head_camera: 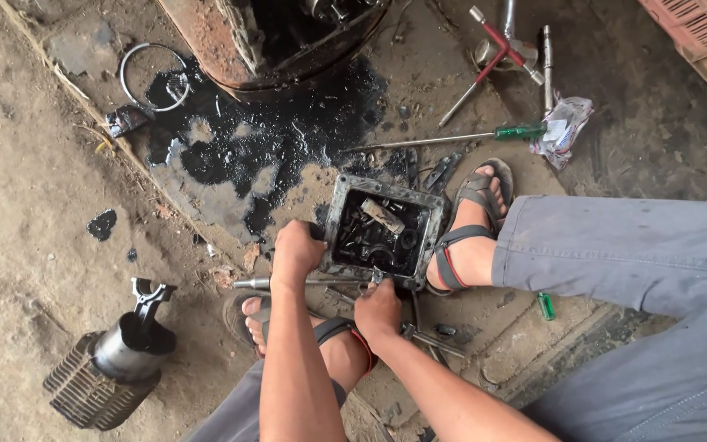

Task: Disassembling, cleaning, and repairing a mechanical engine assembly on a workshop floor.

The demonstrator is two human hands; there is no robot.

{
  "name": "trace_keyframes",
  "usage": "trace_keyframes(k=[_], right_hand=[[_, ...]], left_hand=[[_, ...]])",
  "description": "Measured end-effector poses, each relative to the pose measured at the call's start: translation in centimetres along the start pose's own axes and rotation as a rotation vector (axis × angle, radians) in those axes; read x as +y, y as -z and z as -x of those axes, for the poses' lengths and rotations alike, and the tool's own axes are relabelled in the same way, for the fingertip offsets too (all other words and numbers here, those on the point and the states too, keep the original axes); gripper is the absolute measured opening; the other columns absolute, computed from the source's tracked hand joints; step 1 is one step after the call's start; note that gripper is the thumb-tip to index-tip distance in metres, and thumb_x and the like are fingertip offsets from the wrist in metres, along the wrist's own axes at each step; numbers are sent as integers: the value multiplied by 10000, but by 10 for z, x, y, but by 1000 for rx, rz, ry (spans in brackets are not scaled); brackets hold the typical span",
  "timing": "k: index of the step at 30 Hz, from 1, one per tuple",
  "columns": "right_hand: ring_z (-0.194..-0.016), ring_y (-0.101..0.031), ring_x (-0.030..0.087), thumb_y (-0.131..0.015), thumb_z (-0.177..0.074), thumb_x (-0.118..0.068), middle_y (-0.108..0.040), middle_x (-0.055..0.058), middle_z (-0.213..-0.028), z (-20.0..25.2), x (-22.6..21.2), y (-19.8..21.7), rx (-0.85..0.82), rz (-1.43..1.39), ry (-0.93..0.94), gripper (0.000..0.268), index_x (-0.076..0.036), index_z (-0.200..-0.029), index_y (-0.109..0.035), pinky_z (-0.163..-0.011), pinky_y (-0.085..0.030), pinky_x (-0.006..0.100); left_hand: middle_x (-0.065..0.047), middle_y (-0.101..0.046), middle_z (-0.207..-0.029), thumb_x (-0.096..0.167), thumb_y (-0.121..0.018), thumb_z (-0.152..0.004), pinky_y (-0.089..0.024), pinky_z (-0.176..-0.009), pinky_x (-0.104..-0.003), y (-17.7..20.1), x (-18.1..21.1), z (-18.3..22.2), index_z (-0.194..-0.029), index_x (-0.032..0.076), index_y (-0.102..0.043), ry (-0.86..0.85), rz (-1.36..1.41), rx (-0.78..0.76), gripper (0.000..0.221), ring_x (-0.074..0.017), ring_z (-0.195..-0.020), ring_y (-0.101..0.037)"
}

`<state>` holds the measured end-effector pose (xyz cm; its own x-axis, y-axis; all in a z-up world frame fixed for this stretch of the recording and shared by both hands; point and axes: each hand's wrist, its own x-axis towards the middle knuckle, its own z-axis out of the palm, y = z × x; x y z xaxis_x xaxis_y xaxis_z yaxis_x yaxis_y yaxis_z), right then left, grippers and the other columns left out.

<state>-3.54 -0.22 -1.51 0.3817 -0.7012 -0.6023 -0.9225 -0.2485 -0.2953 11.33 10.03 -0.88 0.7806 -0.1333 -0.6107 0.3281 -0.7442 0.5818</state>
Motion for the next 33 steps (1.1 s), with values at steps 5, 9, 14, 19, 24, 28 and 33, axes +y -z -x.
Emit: trace_keyframes(k=[5, 9, 14, 19, 24, 28, 33], right_hand=[[-968, -729, 411, -518, -978, -191, -735, 230, -1014, 24, -28, 19, -140, -49, 21, 187, -26, -1044, -579, -844, -555, 513], [-1002, -670, 459, -551, -1012, -209, -704, 277, -1017, 15, -12, -7, -88, 84, 253, 232, 17, -1012, -604, -868, -513, 531], [-995, -708, 421, -489, -1032, -221, -714, 254, -1037, 13, -14, 9, -18, -43, 14, 242, 5, -1061, -572, -866, -543, 509], [-1026, -695, 420, -501, -1017, -201, -699, 256, -1067, 27, -32, 11, -112, 8, -17, 223, 7, -1076, -552, -893, -539, 512], [-992, -714, 415, -492, -1037, -217, -711, 252, -1017, 13, -12, 4, -112, 3, 49, 246, 19, -1055, -556, -881, -544, 509], [-976, -695, 435, -516, -1024, -181, -709, 252, -983, 16, -21, 4, 9, 28, 163, 206, 17, -1020, -573, -851, -534, 522], [-932, -720, 409, -549, -962, -94, -720, 260, -941, 28, -61, -4, -187, 61, 140, 124, 12, -1025, -560, -830, -532, 540]], left_hand=[[-243, -745, -1030, 60, -767, -780, -566, -911, -435, 1, 0, 0, -1008, 29, -784, 34, 4, -19, 231, -370, -1003, -733], [-238, -753, -1019, 65, -759, -786, -580, -903, -425, -4, -1, -4, -1009, 7, -774, 51, 13, -41, 231, -356, -976, -755], [-269, -729, -1019, 71, -767, -763, -558, -919, -441, -5, -4, -6, -1006, -8, -770, -17, -23, 0, 256, -395, -1014, -712], [-284, -717, -1023, 62, -756, -753, -553, -919, -453, -5, -6, -1, -983, -24, -762, -34, -33, 46, 245, -416, -1037, -695], [-276, -718, -1028, 82, -763, -755, -553, -920, -449, -2, -3, -1, -993, -13, -764, -64, -20, 36, 256, -408, -1034, -695], [-259, -730, -1036, 60, -740, -765, -562, -920, -444, -6, -5, -4, -1003, 3, -770, 14, 24, -7, 247, -382, -1021, -722], [-277, -723, -1026, 66, -727, -790, -555, -920, -448, 1, 2, 1, -1004, -4, -773, -8, 9, 6, 230, -395, -1017, -708]])
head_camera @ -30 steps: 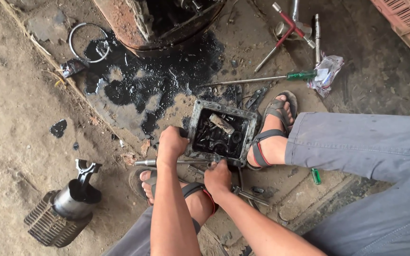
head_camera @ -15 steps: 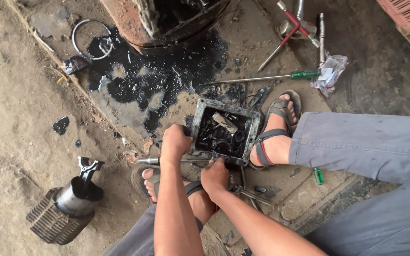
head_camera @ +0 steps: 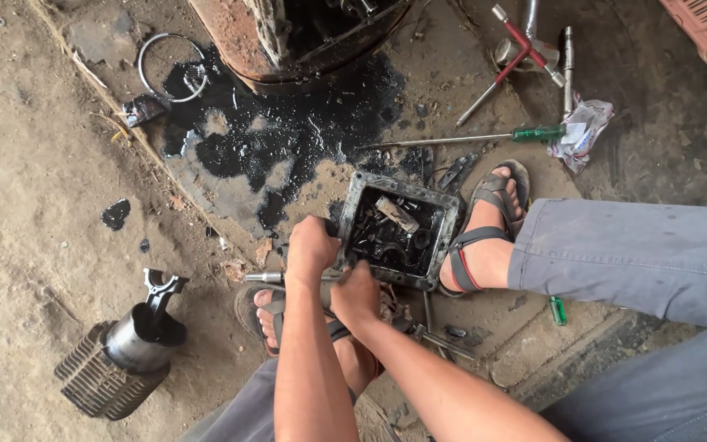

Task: Disassembling, cleaning, and repairing a mechanical engine assembly on a workshop floor.

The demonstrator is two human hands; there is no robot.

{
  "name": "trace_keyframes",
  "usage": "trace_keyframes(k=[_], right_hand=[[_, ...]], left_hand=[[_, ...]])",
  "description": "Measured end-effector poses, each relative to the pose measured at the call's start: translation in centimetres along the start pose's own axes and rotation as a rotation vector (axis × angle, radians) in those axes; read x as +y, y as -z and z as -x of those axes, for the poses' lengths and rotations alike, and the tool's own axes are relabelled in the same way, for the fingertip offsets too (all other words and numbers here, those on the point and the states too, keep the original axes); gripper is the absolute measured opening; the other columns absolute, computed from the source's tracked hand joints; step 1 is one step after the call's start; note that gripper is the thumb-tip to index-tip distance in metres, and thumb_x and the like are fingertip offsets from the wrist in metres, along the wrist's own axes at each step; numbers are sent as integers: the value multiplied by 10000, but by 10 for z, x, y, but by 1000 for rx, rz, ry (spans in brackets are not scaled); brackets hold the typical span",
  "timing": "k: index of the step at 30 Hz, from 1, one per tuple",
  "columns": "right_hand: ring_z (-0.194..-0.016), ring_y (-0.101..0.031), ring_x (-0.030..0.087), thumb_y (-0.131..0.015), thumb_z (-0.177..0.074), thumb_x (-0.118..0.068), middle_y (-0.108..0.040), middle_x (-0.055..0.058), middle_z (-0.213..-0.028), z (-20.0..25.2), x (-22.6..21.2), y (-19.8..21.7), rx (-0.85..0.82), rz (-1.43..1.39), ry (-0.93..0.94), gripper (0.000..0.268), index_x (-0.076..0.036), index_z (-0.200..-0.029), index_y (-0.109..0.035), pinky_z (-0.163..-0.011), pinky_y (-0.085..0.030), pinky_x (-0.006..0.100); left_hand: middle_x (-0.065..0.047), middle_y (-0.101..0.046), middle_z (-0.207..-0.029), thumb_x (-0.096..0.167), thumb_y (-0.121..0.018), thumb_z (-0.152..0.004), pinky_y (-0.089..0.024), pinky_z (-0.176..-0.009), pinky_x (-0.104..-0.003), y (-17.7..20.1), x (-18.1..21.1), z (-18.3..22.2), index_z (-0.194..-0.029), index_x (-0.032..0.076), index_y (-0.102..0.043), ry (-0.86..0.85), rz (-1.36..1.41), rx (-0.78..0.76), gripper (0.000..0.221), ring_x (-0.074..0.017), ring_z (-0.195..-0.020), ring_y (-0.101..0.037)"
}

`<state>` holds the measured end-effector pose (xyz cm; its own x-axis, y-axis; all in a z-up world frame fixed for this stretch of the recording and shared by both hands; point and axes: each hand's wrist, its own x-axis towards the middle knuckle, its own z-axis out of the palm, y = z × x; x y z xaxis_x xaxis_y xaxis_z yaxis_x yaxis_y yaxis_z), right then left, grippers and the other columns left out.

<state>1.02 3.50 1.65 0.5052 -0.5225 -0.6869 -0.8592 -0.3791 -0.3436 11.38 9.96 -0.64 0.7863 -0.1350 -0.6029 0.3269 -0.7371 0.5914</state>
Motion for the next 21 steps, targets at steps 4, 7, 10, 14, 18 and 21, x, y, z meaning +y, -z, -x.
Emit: trace_keyframes(k=[4, 7, 10, 14, 18, 21], right_hand=[[-900, -785, 406, -546, -941, -107, -740, 287, -943, 1, 5, 20, -37, -107, 0, 143, 10, -1022, -557, -843, -601, 475], [-1014, -695, 416, -633, -913, -163, -706, 248, -1031, -7, 26, 23, 63, 62, -71, 190, -13, -1017, -579, -863, -556, 508], [-978, -673, 461, -579, -981, -219, -707, 279, -993, 5, 28, 20, 185, 141, 3, 223, 2, -1002, -600, -863, -526, 543], [-845, -761, 410, -498, -993, -189, -739, 246, -896, 14, 9, 6, 91, -17, -1, 223, 17, -1028, -574, -822, -579, 501], [-842, -718, 430, -489, -1019, -192, -721, 259, -855, 10, 9, -12, -14, 48, 193, 225, 15, -1026, -578, -796, -550, 527], [-800, -749, 400, -557, -849, -75, -721, 234, -853, 1, 23, 1, 44, 16, 175, 189, 13, -1016, -560, -740, -592, 518]], left_hand=[[-271, -736, -1011, 33, -699, -765, -563, -917, -447, -4, -5, -1, -988, -10, -776, 9, 27, -15, 240, -385, -999, -730], [-271, -726, -999, 38, -726, -725, -548, -926, -447, -12, -13, -10, -960, -10, -772, -63, 36, 67, 244, -402, -1004, -708], [-284, -720, -1010, 54, -726, -755, -559, -921, -448, -13, -13, -7, -950, -36, -758, -30, -37, 39, 217, -408, -1025, -704], [-271, -723, -1017, 49, -716, -762, -557, -914, -454, -6, -4, 3, -961, -9, -764, -8, 16, 54, 213, -406, -1010, -707], [-271, -728, -1013, 39, -714, -762, -564, -914, -449, -10, -8, 0, -966, -8, -771, -10, -16, 50, 217, -402, -1011, -711], [-268, -726, -1012, 47, -721, -763, -559, -918, -446, -10, -9, 0, -966, -2, -772, -17, -15, 42, 215, -402, -1002, -715]])
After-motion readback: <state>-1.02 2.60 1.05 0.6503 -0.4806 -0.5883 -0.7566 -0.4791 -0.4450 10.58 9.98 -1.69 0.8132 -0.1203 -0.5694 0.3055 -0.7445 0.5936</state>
